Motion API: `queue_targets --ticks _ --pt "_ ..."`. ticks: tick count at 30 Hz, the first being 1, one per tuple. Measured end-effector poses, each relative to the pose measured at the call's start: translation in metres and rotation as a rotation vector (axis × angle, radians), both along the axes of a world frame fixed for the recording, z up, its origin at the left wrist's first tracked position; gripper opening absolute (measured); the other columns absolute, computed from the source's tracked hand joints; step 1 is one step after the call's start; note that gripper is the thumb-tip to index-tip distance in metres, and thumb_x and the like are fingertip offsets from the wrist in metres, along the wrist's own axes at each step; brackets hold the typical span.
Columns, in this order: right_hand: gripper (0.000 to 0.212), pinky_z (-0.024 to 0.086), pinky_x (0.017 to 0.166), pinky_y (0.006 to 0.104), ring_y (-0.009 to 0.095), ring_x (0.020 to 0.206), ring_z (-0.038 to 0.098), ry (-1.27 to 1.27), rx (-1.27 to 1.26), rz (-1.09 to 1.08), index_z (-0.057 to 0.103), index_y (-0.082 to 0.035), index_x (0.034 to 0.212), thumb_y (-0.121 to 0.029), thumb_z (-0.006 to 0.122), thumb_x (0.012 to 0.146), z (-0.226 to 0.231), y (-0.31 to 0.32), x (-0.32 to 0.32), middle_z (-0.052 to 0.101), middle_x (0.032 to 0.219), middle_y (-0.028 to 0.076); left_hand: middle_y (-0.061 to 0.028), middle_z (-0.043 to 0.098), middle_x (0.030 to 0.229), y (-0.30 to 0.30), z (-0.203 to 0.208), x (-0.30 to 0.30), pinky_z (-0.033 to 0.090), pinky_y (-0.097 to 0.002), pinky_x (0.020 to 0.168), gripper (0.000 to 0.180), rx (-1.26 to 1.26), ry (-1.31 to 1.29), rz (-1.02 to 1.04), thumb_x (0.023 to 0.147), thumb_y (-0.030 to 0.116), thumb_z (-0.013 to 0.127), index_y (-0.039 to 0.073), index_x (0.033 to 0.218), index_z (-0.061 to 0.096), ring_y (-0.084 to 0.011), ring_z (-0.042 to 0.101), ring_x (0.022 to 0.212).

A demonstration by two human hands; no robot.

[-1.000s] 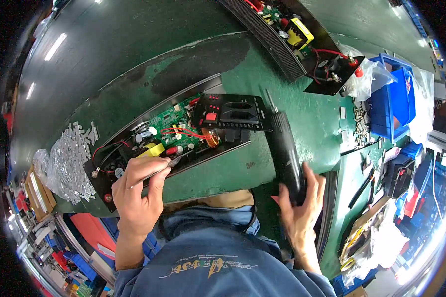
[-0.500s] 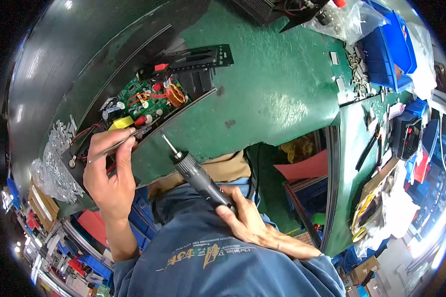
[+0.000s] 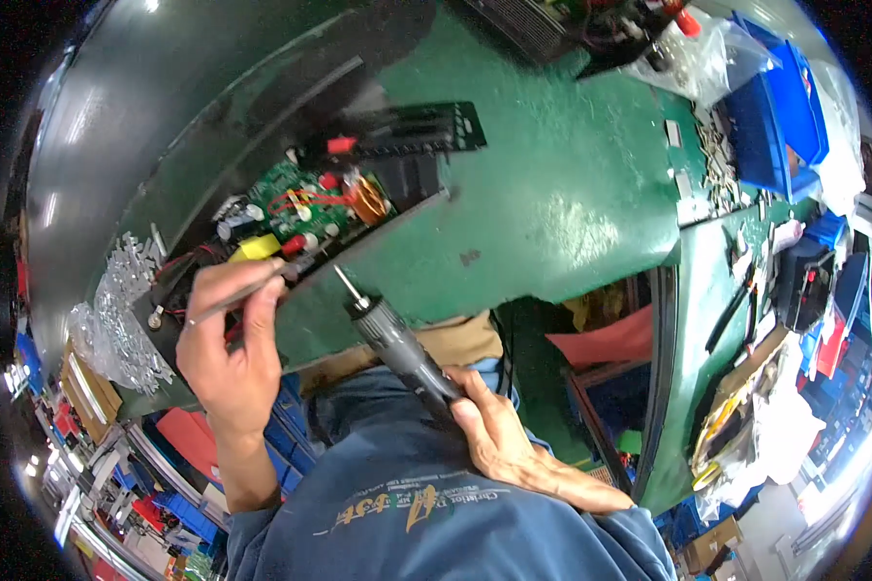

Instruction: Assembling electronic components and wiring into a metal housing using an electric screwdriver.

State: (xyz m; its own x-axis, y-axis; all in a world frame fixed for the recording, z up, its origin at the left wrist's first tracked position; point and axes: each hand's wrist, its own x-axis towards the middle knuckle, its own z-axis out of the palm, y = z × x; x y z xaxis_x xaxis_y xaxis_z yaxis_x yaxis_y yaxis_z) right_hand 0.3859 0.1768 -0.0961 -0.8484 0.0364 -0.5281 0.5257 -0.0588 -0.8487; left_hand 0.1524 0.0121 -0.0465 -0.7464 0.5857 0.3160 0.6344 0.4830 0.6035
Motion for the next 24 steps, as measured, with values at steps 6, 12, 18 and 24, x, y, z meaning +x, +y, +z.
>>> queue_targets --ticks 6,12,18,24 --pt "0.077 0.048 0.078 0.0284 0.014 0.081 0.061 -0.156 -0.367 -0.095 0.051 0.006 0.133 -0.063 0.03 0.106 -0.005 0.001 0.001 0.066 0.093 0.008 -0.0116 0.073 0.095 0.0 0.001 0.003 0.057 -0.0338 0.067 0.023 0.01 -0.005 0.005 0.084 -0.004 0.077 0.001 0.103 0.065 -0.0283 0.072 0.081" --pt "0.095 0.047 0.065 0.0268 0.016 0.07 0.061 -0.272 -0.644 -0.145 0.051 0.006 0.136 -0.078 0.025 0.099 -0.008 0.005 -0.003 0.067 0.084 0.012 -0.0093 0.073 0.095 -0.003 0.0 0.002 0.057 -0.032 0.065 0.024 0.004 0.007 -0.025 0.086 0.001 0.077 0.004 0.106 0.064 -0.0254 0.072 0.079" --pt "0.106 0.046 0.065 0.0265 0.015 0.07 0.06 -0.297 -0.738 -0.172 0.051 0.006 0.136 -0.087 0.039 0.088 -0.008 0.001 -0.002 0.065 0.082 0.01 -0.0077 0.073 0.095 -0.003 0.001 0.0 0.058 -0.0319 0.066 0.02 0.016 -0.01 -0.045 0.087 0.002 0.076 0.004 0.103 0.063 -0.023 0.073 0.078" --pt "0.07 0.045 0.071 0.0263 0.012 0.075 0.059 -0.319 -0.516 -0.109 0.055 0.002 0.134 -0.05 0.071 0.09 0.003 0.002 -0.006 0.066 0.084 0.006 -0.0182 0.071 0.099 -0.002 0.02 0.002 0.058 -0.0343 0.069 0.013 0.136 -0.14 -0.04 0.092 -0.004 0.064 -0.002 0.105 0.061 -0.0317 0.073 0.087"
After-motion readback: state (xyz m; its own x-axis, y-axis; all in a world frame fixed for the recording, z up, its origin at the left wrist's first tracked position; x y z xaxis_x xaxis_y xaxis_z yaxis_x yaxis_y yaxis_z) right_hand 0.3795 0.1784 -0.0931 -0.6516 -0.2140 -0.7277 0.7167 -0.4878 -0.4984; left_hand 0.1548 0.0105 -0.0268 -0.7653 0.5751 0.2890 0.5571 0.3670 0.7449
